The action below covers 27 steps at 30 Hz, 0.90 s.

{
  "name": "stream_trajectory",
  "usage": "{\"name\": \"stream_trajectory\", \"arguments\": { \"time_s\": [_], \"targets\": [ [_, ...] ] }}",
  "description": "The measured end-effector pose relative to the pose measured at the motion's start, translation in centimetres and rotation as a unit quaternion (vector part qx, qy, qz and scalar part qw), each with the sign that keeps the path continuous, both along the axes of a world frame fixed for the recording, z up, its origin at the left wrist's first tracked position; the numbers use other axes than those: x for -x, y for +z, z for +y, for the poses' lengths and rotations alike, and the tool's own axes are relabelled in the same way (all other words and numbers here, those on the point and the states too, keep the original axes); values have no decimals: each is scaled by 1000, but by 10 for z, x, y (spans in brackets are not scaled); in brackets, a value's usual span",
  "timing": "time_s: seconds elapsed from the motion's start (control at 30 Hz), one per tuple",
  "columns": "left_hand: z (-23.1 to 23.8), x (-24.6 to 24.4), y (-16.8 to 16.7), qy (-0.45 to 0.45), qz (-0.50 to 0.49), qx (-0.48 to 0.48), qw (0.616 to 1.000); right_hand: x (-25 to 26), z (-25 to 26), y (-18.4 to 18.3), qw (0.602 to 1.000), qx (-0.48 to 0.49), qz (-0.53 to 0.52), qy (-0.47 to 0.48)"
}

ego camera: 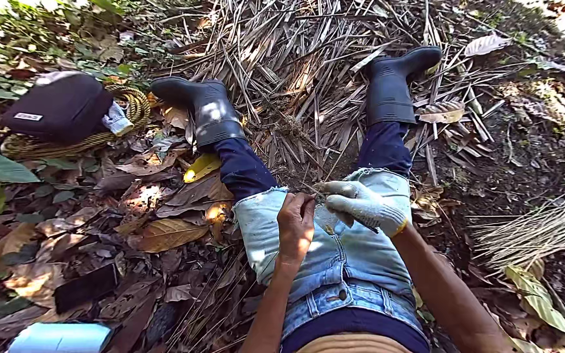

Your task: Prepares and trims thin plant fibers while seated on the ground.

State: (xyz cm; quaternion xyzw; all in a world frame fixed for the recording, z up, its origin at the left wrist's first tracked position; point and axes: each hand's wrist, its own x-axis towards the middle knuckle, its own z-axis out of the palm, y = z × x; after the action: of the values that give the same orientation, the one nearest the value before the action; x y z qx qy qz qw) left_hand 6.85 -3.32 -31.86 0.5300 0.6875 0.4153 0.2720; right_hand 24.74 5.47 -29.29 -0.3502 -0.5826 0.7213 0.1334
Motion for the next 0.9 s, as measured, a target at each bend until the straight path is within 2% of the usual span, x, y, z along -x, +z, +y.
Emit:
{"name": "stream_trajectory", "arguments": {
  "time_s": [0.1,0.17,0.33,0.4,0.47,0.53,0.67,0.73,0.9],
  "targets": [
    [-1,2,2,0,0,-8,1000,3,3,-1,1000,4,11,-21],
    [-4,6,3,-3,-4,-4,1000,-6,19,5,997,-7,23,-67],
    [-8,10,0,-11,19,5,1000,-49,94,16,963,-56,49,-257],
    [-5,7,-1,-5,45,-3,999,-58,105,24,945,-75,35,-316],
    [-2,5,1,0,61,-6,998,-56,88,32,955,-98,26,-279],
    [1,2,2,-2,67,-10,998,-44,54,34,976,-103,6,-194],
    [7,-3,4,-7,76,-31,997,-13,5,6,999,-16,-4,-43],
    [7,-3,6,-4,75,-41,996,-1,-4,-2,1000,3,7,-30],
    [2,2,11,-2,65,-49,997,-11,17,8,993,-16,31,-113]
  ]
}}
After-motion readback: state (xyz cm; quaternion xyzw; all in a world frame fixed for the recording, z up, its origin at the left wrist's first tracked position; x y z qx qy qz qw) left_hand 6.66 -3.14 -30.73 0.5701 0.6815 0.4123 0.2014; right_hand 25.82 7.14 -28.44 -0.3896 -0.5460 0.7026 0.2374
